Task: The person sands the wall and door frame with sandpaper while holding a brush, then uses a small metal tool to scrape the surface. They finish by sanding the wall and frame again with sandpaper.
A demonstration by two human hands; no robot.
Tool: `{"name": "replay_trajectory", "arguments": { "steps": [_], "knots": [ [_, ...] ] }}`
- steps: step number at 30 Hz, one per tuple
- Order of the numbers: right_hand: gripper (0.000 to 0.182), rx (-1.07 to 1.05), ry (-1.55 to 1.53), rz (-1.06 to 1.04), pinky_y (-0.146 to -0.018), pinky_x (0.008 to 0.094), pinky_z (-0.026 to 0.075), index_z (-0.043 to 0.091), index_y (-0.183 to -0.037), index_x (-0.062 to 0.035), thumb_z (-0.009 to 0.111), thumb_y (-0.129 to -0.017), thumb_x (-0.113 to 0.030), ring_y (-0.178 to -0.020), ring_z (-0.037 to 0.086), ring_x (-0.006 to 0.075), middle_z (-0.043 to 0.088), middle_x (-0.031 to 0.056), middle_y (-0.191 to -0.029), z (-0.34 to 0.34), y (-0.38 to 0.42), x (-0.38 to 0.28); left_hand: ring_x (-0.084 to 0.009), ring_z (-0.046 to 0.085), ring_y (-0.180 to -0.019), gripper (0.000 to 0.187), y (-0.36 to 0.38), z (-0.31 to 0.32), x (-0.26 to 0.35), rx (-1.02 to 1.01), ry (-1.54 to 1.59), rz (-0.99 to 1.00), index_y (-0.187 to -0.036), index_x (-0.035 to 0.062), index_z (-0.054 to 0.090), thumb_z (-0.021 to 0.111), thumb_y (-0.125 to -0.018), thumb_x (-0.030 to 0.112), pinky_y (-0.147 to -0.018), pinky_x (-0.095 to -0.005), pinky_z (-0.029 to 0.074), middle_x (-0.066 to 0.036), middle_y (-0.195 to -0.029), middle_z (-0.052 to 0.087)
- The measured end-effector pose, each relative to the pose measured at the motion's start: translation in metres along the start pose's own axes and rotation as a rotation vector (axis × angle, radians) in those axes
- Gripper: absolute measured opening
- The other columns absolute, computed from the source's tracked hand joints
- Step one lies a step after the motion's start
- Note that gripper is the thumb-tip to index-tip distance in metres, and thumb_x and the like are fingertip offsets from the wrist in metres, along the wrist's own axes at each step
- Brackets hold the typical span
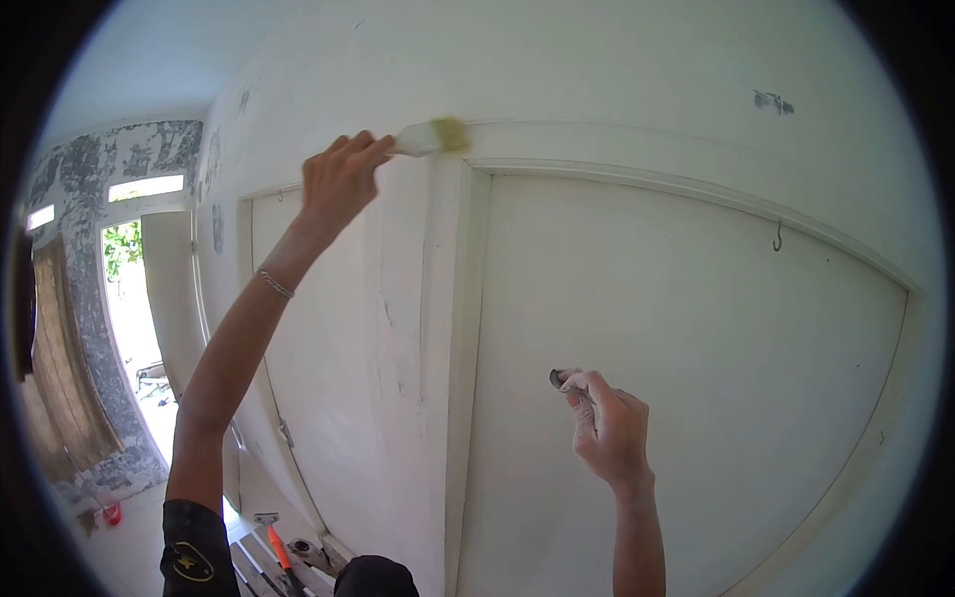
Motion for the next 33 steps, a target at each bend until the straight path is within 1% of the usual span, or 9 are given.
{"name": "replay_trajectory", "arguments": {
  "steps": [4, 8, 10, 14, 19, 22, 25, 29, 33],
  "knots": [
    [0.017, -0.007, -0.018, 0.046, -0.062, 0.0296, 0.051, 0.061, -0.097, -0.0053, 0.06, -0.087, 0.009, -0.068, 0.067, 0.0203, 0.077, 0.0071, -0.1, -0.009, 0.002, 0.0, -0.0194, 0.07, -0.072, 0.022, 0.009, -0.01, -0.027, -0.204, -0.112, -0.253, -0.11, 0.0192, 0.072, 0.072, -0.088, 0.017, -0.054, -0.0356, 0.053, 0.002, -0.084, 0.069],
    [0.017, 0.032, -0.09, 0.021, -0.066, 0.0288, 0.054, 0.062, -0.098, -0.0043, 0.06, -0.087, 0.009, -0.07, 0.069, 0.0196, 0.077, 0.008, -0.1, -0.012, 0.001, 0.003, -0.0198, 0.069, -0.072, 0.015, -0.014, -0.034, 0.026, 0.025, 0.16, -0.169, -0.104, 0.0182, 0.07, 0.072, -0.088, 0.017, -0.055, -0.0363, 0.053, 0.002, -0.083, 0.068],
    [0.016, 0.037, -0.1, 0.051, -0.07, 0.0285, 0.055, 0.063, -0.099, -0.0038, 0.06, -0.088, 0.008, -0.073, 0.07, 0.0197, 0.077, 0.0093, -0.101, -0.011, 0.001, 0.006, -0.0181, 0.07, -0.075, 0.016, -0.023, -0.025, 0.054, -0.072, 0.109, -0.108, -0.104, 0.0192, 0.07, 0.072, -0.088, 0.017, -0.056, -0.0357, 0.054, 0.002, -0.085, 0.069],
    [0.016, 0.008, -0.06, 0.069, -0.07, 0.0283, 0.055, 0.063, -0.1, -0.0037, 0.061, -0.089, 0.007, -0.076, 0.072, 0.0205, 0.076, 0.0097, -0.101, -0.009, 0.004, 0.009, -0.0195, 0.07, -0.075, 0.019, 0.005, -0.002, 0.023, -0.027, 0.032, -0.132, -0.107, 0.0206, 0.07, 0.071, -0.088, 0.017, -0.058, -0.0364, 0.054, 0.002, -0.087, 0.069],
    [0.017, -0.008, -0.084, 0.071, -0.07, 0.0279, 0.055, 0.063, -0.1, -0.0048, 0.06, -0.09, 0.007, -0.082, 0.075, 0.021, 0.076, 0.0093, -0.101, -0.017, 0.003, 0.011, -0.0244, 0.07, -0.076, 0.023, 0.016, -0.017, -0.03, -0.378, -0.141, -0.377, -0.114, 0.0198, 0.069, 0.069, -0.091, 0.02, -0.059, -0.0389, 0.055, 0.0, -0.089, 0.07],
    [0.018, 0.001, -0.102, 0.111, -0.07, 0.0281, 0.056, 0.063, -0.101, -0.0047, 0.058, -0.09, 0.009, -0.083, 0.075, 0.0196, 0.077, 0.009, -0.102, -0.021, 0.0, 0.01, -0.0252, 0.069, -0.073, 0.022, -0.004, -0.032, 0.001, -0.125, 0.02, -0.274, -0.113, 0.0205, 0.068, 0.069, -0.091, 0.02, -0.058, -0.0397, 0.054, 0.0, -0.088, 0.07],
    [0.017, 0.002, -0.111, 0.099, -0.071, 0.0284, 0.057, 0.063, -0.1, -0.0036, 0.057, -0.09, 0.009, -0.084, 0.075, 0.0183, 0.077, 0.0089, -0.102, -0.015, -0.001, 0.009, -0.0245, 0.069, -0.071, 0.019, -0.013, -0.023, 0.039, -0.147, 0.043, -0.131, -0.109, 0.0199, 0.069, 0.07, -0.09, 0.019, -0.058, -0.0407, 0.053, 0.002, -0.087, 0.07],
    [0.015, -0.048, -0.105, 0.108, -0.073, 0.0286, 0.057, 0.063, -0.1, -0.0027, 0.058, -0.091, 0.009, -0.084, 0.075, 0.0185, 0.077, 0.0089, -0.103, -0.015, -0.001, 0.002, -0.0228, 0.07, -0.072, 0.018, 0.016, -0.016, 0.007, -0.158, -0.002, -0.157, -0.106, 0.0197, 0.069, 0.071, -0.088, 0.017, -0.057, -0.0394, 0.053, 0.002, -0.086, 0.07],
    [0.013, -0.047, -0.106, 0.107, -0.074, 0.0282, 0.057, 0.063, -0.1, -0.002, 0.058, -0.092, 0.007, -0.091, 0.076, 0.0207, 0.076, 0.0103, -0.104, -0.02, 0.003, 0.003, -0.0197, 0.069, -0.072, 0.019, 0.017, -0.038, -0.013, -0.371, -0.173, -0.082, -0.106, 0.0194, 0.07, 0.071, -0.087, 0.015, -0.055, -0.0342, 0.051, 0.002, -0.082, 0.069]
  ]
}}
Point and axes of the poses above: each hand's wrist, its own y-axis away from the middle knuckle, its own z-axis out of the palm, x = y × z, the point moved 5 cm from there along -y, towards the middle knuckle
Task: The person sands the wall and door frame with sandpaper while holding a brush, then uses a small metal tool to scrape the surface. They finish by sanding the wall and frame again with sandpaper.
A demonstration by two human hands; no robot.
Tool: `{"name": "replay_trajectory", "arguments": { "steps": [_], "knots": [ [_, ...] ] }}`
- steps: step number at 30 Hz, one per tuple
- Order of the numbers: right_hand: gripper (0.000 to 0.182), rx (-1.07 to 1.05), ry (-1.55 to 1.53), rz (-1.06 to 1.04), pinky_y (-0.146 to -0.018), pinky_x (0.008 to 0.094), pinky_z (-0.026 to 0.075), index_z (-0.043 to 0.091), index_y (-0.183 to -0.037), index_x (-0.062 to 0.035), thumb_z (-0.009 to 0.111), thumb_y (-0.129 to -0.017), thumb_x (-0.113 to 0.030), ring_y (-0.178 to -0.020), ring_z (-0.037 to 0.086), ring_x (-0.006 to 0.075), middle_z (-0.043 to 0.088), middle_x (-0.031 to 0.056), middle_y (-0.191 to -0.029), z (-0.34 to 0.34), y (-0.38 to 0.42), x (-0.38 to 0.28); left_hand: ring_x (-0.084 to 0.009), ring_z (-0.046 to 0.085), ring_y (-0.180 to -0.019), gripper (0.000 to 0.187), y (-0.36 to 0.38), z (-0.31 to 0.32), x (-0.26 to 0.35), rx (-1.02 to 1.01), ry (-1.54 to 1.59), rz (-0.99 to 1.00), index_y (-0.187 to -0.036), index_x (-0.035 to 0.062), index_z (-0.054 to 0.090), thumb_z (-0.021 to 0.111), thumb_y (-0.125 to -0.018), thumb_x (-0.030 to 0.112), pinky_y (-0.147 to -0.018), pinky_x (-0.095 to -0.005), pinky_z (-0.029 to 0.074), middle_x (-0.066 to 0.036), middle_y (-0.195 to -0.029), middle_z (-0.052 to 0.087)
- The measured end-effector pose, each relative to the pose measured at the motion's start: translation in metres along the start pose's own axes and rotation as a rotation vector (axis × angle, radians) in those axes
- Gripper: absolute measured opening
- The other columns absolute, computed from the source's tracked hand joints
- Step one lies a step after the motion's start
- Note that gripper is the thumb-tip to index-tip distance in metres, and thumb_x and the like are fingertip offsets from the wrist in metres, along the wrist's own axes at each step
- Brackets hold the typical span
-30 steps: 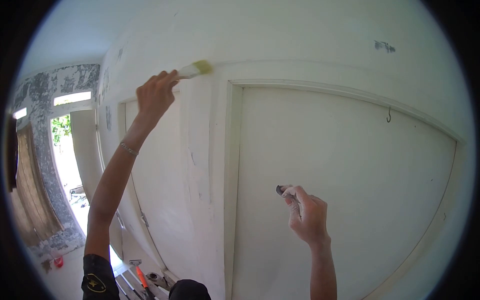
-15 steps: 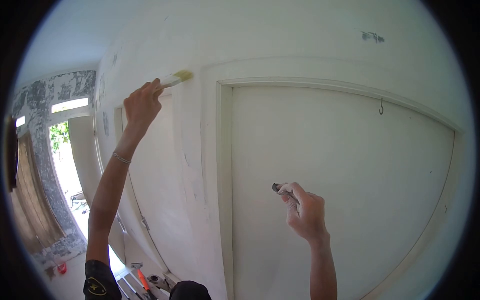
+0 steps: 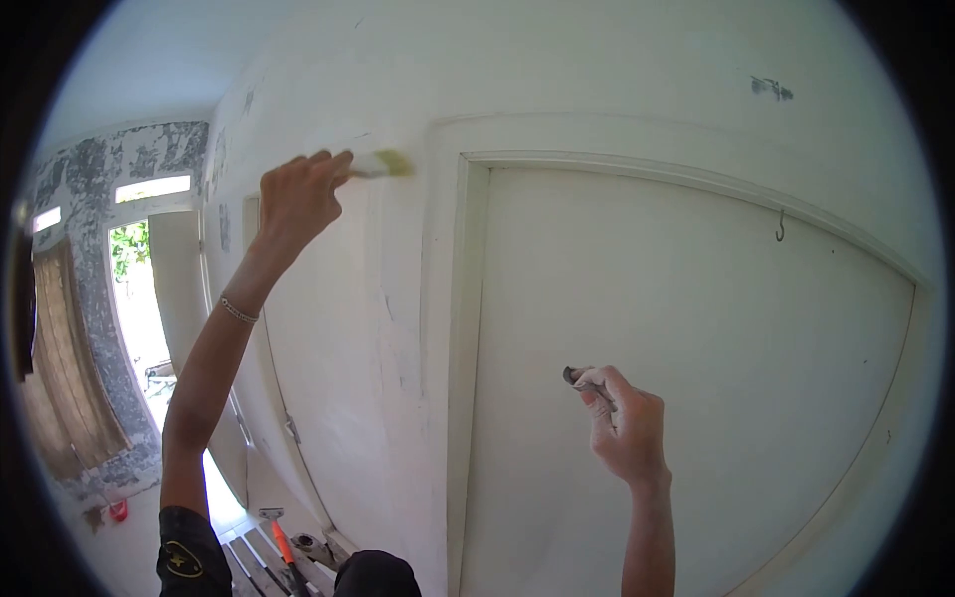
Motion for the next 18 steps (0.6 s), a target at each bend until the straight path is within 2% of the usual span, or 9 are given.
{"name": "replay_trajectory", "arguments": {
  "steps": [3, 4, 6, 8, 10, 11, 13, 16, 18],
  "knots": [
    [0.013, 0.011, -0.013, -0.003, -0.074, 0.0283, 0.057, 0.063, -0.101, -0.0015, 0.059, -0.092, 0.007, -0.094, 0.076, 0.0223, 0.076, 0.0113, -0.104, 0.0, -0.002, 0.003, -0.0186, 0.066, -0.068, 0.022, -0.016, -0.023, 0.012, 0.252, 0.091, 0.014, -0.107, 0.0205, 0.069, 0.071, -0.086, 0.013, -0.053, -0.0335, 0.05, 0.002, -0.079, 0.067],
    [0.012, 0.023, -0.02, 0.016, -0.074, 0.0283, 0.057, 0.063, -0.101, -0.0013, 0.059, -0.093, 0.007, -0.095, 0.076, 0.023, 0.076, 0.0118, -0.104, 0.001, -0.002, 0.005, -0.0186, 0.066, -0.068, 0.022, -0.02, -0.021, 0.018, 0.251, 0.089, 0.011, -0.107, 0.0205, 0.069, 0.071, -0.086, 0.013, -0.053, -0.0335, 0.05, 0.002, -0.079, 0.067],
    [0.012, 0.009, -0.004, 0.01, -0.074, 0.0283, 0.057, 0.064, -0.101, -0.0013, 0.059, -0.093, 0.006, -0.094, 0.076, 0.0227, 0.076, 0.0119, -0.104, 0.005, -0.003, 0.006, -0.0177, 0.066, -0.068, 0.022, -0.025, -0.011, 0.031, 0.065, -0.02, 0.05, -0.106, 0.0205, 0.07, 0.071, -0.086, 0.011, -0.052, -0.0324, 0.049, 0.002, -0.079, 0.066],
    [0.012, 0.0, 0.012, 0.008, -0.074, 0.0283, 0.057, 0.064, -0.101, -0.0012, 0.059, -0.093, 0.006, -0.094, 0.076, 0.0224, 0.076, 0.0119, -0.104, 0.006, -0.002, 0.008, -0.0179, 0.067, -0.069, 0.021, -0.022, -0.018, 0.029, 0.036, -0.024, 0.088, -0.104, 0.0203, 0.07, 0.071, -0.085, 0.01, -0.052, -0.0327, 0.049, 0.001, -0.079, 0.066],
    [0.011, -0.057, -0.009, 0.046, -0.073, 0.0278, 0.056, 0.064, -0.101, -0.0014, 0.059, -0.093, 0.006, -0.092, 0.076, 0.0211, 0.076, 0.0118, -0.105, 0.011, -0.001, 0.012, -0.0186, 0.067, -0.069, 0.02, -0.017, -0.02, 0.027, -0.133, 0.062, 0.237, -0.102, 0.0197, 0.071, 0.07, -0.085, 0.009, -0.053, -0.0336, 0.05, 0.001, -0.079, 0.067],
    [0.011, -0.054, -0.009, 0.049, -0.073, 0.0278, 0.056, 0.064, -0.101, -0.0014, 0.059, -0.093, 0.006, -0.092, 0.076, 0.0211, 0.076, 0.0118, -0.105, 0.01, -0.001, 0.011, -0.0186, 0.067, -0.069, 0.02, -0.02, -0.021, 0.028, -0.132, 0.063, 0.242, -0.102, 0.0197, 0.071, 0.07, -0.085, 0.009, -0.053, -0.0336, 0.05, 0.001, -0.079, 0.067],
    [0.01, -0.034, -0.013, 0.053, -0.073, 0.0275, 0.056, 0.064, -0.101, -0.0013, 0.06, -0.094, 0.005, -0.091, 0.075, 0.0199, 0.076, 0.0119, -0.105, 0.01, -0.001, 0.008, -0.0201, 0.068, -0.07, 0.021, -0.023, -0.028, 0.02, 0.014, 0.033, 0.1, -0.102, 0.0196, 0.071, 0.069, -0.085, 0.007, -0.054, -0.0344, 0.051, 0.0, -0.08, 0.067],
    [0.01, -0.016, -0.02, 0.057, -0.073, 0.0269, 0.055, 0.064, -0.101, -0.0012, 0.06, -0.094, 0.005, -0.091, 0.075, 0.0197, 0.076, 0.0124, -0.105, 0.01, -0.003, 0.009, -0.021, 0.067, -0.069, 0.02, -0.036, -0.024, 0.025, 0.158, 0.086, 0.091, -0.099, 0.0188, 0.07, 0.068, -0.085, 0.006, -0.054, -0.0346, 0.051, 0.0, -0.081, 0.068],
    [0.011, -0.024, -0.014, 0.05, -0.073, 0.0266, 0.055, 0.064, -0.101, -0.001, 0.059, -0.093, 0.006, -0.091, 0.075, 0.0197, 0.076, 0.0126, -0.105, 0.01, -0.004, 0.008, -0.0209, 0.067, -0.069, 0.014, -0.034, -0.022, 0.033, 0.083, -0.032, 0.107, -0.093, 0.0164, 0.069, 0.068, -0.085, 0.005, -0.053, -0.0349, 0.049, 0.0, -0.079, 0.069]
  ]
}}
Point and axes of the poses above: each hand's wrist, its own y-axis away from the middle knuckle, its own z-axis out of the palm, x = y × z, the point moved 5 cm from there along -y, towards the middle knuckle
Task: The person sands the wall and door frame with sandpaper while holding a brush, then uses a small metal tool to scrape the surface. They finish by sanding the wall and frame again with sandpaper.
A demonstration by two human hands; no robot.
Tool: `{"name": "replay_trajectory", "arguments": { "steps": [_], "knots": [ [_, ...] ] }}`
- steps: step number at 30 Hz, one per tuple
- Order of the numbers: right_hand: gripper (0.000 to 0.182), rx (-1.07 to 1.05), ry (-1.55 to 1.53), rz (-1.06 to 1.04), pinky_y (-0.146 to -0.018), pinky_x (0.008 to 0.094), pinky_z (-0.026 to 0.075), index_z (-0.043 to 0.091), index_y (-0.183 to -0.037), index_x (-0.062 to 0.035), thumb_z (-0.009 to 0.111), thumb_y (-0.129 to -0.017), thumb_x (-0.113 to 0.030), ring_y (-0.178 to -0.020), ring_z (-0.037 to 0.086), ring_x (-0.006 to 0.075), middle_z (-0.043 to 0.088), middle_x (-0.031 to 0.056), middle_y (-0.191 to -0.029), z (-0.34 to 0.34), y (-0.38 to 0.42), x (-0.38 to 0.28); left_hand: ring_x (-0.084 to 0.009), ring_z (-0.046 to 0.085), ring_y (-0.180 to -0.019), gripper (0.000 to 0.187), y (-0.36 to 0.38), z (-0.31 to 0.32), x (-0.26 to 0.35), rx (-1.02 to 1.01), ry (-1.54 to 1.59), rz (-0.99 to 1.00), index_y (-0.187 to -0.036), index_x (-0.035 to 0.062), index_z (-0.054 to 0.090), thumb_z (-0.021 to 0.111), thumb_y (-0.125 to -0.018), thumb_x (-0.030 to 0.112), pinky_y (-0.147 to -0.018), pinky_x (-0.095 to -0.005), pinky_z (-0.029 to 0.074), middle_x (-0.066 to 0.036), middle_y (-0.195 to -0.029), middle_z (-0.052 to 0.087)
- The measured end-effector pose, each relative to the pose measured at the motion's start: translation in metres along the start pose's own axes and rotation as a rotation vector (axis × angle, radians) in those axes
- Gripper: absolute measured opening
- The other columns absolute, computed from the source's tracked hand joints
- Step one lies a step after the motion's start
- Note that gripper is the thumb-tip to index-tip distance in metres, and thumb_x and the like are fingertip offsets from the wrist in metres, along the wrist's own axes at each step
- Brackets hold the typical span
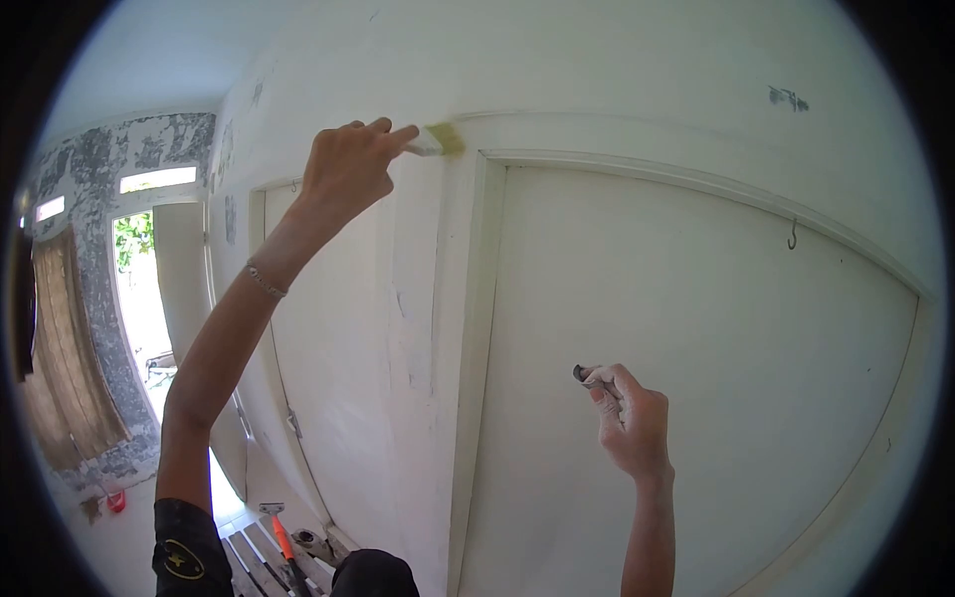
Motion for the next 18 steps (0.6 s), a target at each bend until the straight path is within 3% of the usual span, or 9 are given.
{"name": "replay_trajectory", "arguments": {
  "steps": [2, 4, 6, 7, 9, 10, 14, 17, 18],
  "knots": [
    [0.011, 0.002, -0.001, 0.002, -0.073, 0.0263, 0.055, 0.063, -0.101, -0.0009, 0.059, -0.093, 0.006, -0.092, 0.075, 0.0198, 0.076, 0.0127, -0.105, -0.001, 0.001, 0.002, -0.0205, 0.067, -0.069, 0.011, 0.0, -0.006, -0.001, -0.19, 0.132, 0.133, -0.088, 0.0145, 0.066, 0.067, -0.085, 0.004, -0.052, -0.0354, 0.048, 0.0, -0.076, 0.068],
    [0.012, -0.009, -0.009, -0.032, -0.073, 0.0262, 0.055, 0.063, -0.101, -0.001, 0.058, -0.093, 0.007, -0.092, 0.075, 0.0199, 0.076, 0.0127, -0.105, 0.0, 0.001, 0.004, -0.0216, 0.067, -0.069, 0.009, -0.003, -0.01, -0.004, -0.226, 0.153, 0.157, -0.086, 0.0138, 0.065, 0.067, -0.085, 0.005, -0.053, -0.0365, 0.047, -0.001, -0.075, 0.067],
    [0.013, -0.005, 0.004, -0.019, -0.073, 0.0262, 0.055, 0.063, -0.101, -0.0009, 0.058, -0.093, 0.007, -0.093, 0.075, 0.0204, 0.076, 0.0128, -0.105, -0.003, 0.001, 0.002, -0.023, 0.067, -0.068, 0.008, -0.008, -0.014, -0.018, -0.222, 0.09, -0.091, -0.088, 0.014, 0.065, 0.067, -0.085, 0.006, -0.054, -0.038, 0.048, -0.002, -0.076, 0.068],
    [0.013, -0.005, 0.022, -0.008, -0.074, 0.0263, 0.055, 0.063, -0.101, -0.0008, 0.057, -0.093, 0.008, -0.094, 0.076, 0.021, 0.076, 0.0129, -0.105, -0.004, 0.001, 0.002, -0.023, 0.067, -0.068, 0.008, -0.011, -0.01, -0.017, -0.225, 0.087, -0.091, -0.088, 0.014, 0.065, 0.067, -0.085, 0.006, -0.054, -0.038, 0.048, -0.002, -0.076, 0.068],
    [0.014, 0.008, -0.002, -0.027, -0.074, 0.0266, 0.055, 0.063, -0.101, -0.0007, 0.057, -0.093, 0.008, -0.096, 0.075, 0.0216, 0.076, 0.0129, -0.105, -0.002, 0.001, 0.007, -0.0246, 0.067, -0.067, 0.01, -0.02, -0.01, -0.014, 0.037, 0.15, -0.12, -0.091, 0.0142, 0.065, 0.067, -0.084, 0.006, -0.055, -0.0399, 0.049, -0.004, -0.077, 0.068],
    [0.015, 0.022, -0.024, -0.043, -0.074, 0.0269, 0.055, 0.063, -0.101, -0.0007, 0.057, -0.092, 0.009, -0.097, 0.075, 0.0222, 0.076, 0.0129, -0.105, -0.003, 0.0, 0.008, -0.0246, 0.067, -0.067, 0.01, -0.019, -0.007, -0.01, 0.039, 0.148, -0.123, -0.091, 0.0142, 0.065, 0.067, -0.084, 0.006, -0.055, -0.0399, 0.049, -0.004, -0.077, 0.068],
    [0.015, -0.015, -0.008, 0.028, -0.075, 0.0277, 0.055, 0.063, -0.102, -0.0005, 0.057, -0.092, 0.009, -0.099, 0.075, 0.0236, 0.076, 0.0131, -0.105, -0.003, 0.002, 0.014, -0.0247, 0.067, -0.067, 0.015, 0.003, 0.0, 0.005, -0.116, 0.101, 0.006, -0.092, 0.0141, 0.066, 0.067, -0.081, 0.004, -0.055, -0.0407, 0.049, -0.004, -0.077, 0.068],
    [0.015, -0.014, -0.023, 0.008, -0.074, 0.0278, 0.055, 0.063, -0.102, -0.0006, 0.058, -0.092, 0.008, -0.097, 0.076, 0.0232, 0.076, 0.0134, -0.104, -0.005, 0.001, 0.013, -0.0261, 0.067, -0.066, 0.011, 0.018, -0.012, 0.003, -0.446, 0.109, 0.122, -0.091, 0.0135, 0.065, 0.067, -0.084, 0.005, -0.054, -0.0423, 0.048, -0.004, -0.075, 0.067],
    [0.015, -0.005, -0.014, 0.012, -0.073, 0.0277, 0.055, 0.064, -0.102, -0.0006, 0.058, -0.092, 0.008, -0.097, 0.076, 0.0232, 0.076, 0.0136, -0.103, -0.007, 0.001, 0.011, -0.0261, 0.067, -0.066, 0.011, 0.016, -0.011, 0.004, -0.45, 0.107, 0.128, -0.091, 0.0135, 0.065, 0.067, -0.084, 0.005, -0.054, -0.0423, 0.048, -0.004, -0.075, 0.067]
  ]
}}
Point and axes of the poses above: each hand's wrist, its own y-axis away from the middle knuckle, its own z-axis out of the palm, x = y × z, the point moved 5 cm from there along -y, towards the middle knuckle
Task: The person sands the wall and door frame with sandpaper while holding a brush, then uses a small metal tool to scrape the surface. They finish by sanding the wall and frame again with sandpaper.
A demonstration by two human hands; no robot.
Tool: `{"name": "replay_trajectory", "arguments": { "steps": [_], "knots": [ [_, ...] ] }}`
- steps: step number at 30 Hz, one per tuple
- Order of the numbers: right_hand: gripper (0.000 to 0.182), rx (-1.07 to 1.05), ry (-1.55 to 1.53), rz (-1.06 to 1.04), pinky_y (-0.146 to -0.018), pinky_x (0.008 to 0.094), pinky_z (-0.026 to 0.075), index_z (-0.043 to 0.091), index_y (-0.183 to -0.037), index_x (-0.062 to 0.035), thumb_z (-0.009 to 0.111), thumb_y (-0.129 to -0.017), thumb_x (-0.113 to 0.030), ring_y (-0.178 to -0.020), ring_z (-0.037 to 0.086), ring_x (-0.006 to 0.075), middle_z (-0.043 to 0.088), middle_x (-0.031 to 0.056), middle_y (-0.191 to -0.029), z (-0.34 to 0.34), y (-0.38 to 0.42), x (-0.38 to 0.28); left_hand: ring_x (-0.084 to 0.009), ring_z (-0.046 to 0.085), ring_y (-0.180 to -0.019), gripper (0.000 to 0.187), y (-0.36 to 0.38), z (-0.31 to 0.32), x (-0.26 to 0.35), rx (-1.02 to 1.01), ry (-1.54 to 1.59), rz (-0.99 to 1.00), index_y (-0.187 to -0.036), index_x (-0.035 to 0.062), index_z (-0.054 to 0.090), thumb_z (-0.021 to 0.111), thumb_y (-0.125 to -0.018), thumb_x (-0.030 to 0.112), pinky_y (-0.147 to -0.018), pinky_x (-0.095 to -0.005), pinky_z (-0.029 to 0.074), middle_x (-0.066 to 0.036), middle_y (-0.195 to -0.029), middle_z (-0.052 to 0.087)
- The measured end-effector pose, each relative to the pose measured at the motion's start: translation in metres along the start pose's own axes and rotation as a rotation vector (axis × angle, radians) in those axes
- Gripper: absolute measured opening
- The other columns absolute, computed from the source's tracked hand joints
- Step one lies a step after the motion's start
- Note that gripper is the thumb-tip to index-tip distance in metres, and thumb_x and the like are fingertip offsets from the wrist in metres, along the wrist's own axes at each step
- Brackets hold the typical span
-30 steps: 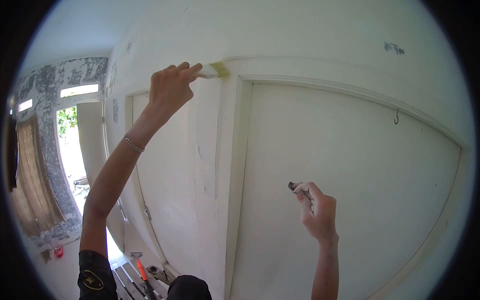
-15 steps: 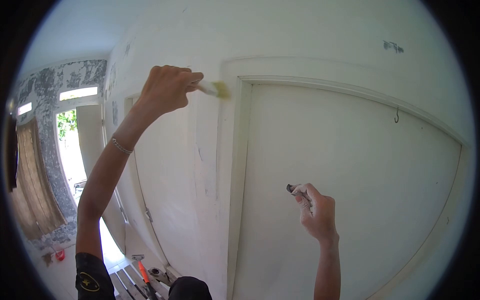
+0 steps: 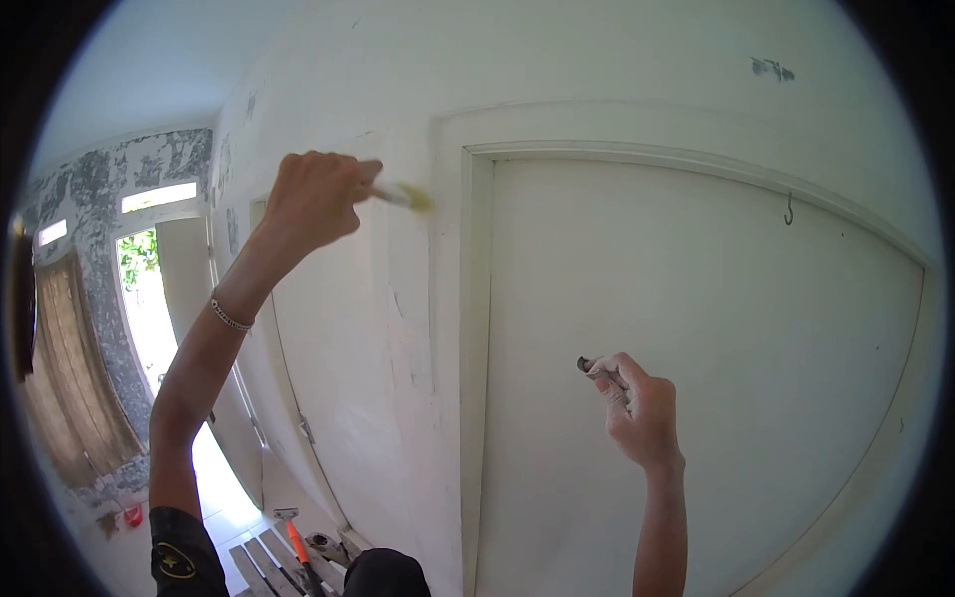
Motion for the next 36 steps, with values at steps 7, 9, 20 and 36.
{"name": "replay_trajectory", "arguments": {
  "steps": [7, 9, 20, 36],
  "knots": [
    [0.018, -0.021, -0.008, 0.03, -0.074, 0.0266, 0.055, 0.069, -0.104, 0.0018, 0.059, -0.09, 0.009, -0.094, 0.076, 0.0226, 0.077, 0.0136, -0.099, 0.0, -0.001, -0.011, -0.0271, 0.068, -0.068, 0.016, -0.031, -0.004, -0.011, 0.27, 0.038, -0.289, -0.101, 0.0144, 0.067, 0.067, -0.086, 0.009, -0.056, -0.0432, 0.049, -0.005, -0.079, 0.068],
    [0.019, -0.003, -0.018, -0.006, -0.075, 0.0261, 0.054, 0.069, -0.106, 0.0024, 0.059, -0.09, 0.009, -0.093, 0.076, 0.0219, 0.077, 0.0137, -0.098, 0.001, -0.001, -0.011, -0.0269, 0.068, -0.068, 0.018, -0.011, 0.01, 0.0, 0.293, 0.043, -0.228, -0.103, 0.0148, 0.067, 0.067, -0.086, 0.009, -0.056, -0.0429, 0.049, -0.005, -0.08, 0.068],
    [0.027, 0.058, 0.019, -0.147, -0.072, 0.0308, 0.057, 0.07, -0.108, -0.0005, 0.059, -0.087, 0.011, -0.081, 0.075, 0.0215, 0.075, 0.0143, -0.092, 0.045, -0.009, -0.063, -0.0254, 0.069, -0.068, 0.006, 0.184, 0.05, 0.057, -0.113, 0.688, -0.474, -0.09, 0.0078, 0.065, 0.069, -0.09, 0.012, -0.06, -0.0346, 0.05, -0.006, -0.079, 0.07],
    [0.04, 0.342, 1.044, -0.615, -0.076, 0.04, 0.054, 0.069, -0.113, -0.0133, 0.068, -0.075, -0.002, -0.089, 0.071, 0.0253, 0.074, 0.0062, -0.102, 0.136, -0.261, -0.146, -0.0037, 0.029, -0.042, 0.009, 0.336, 0.097, 0.27, -0.246, 2.653, -1.374, -0.098, 0.0136, 0.054, 0.057, -0.105, 0.018, -0.039, -0.0215, 0.023, -0.004, -0.079, 0.06]
  ]
}}
Point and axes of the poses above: each hand's wrist, its own y-axis away from the middle knuckle, its own z-axis out of the palm, x = y × z, the point moved 5 cm from there along -y, towards the middle knuckle
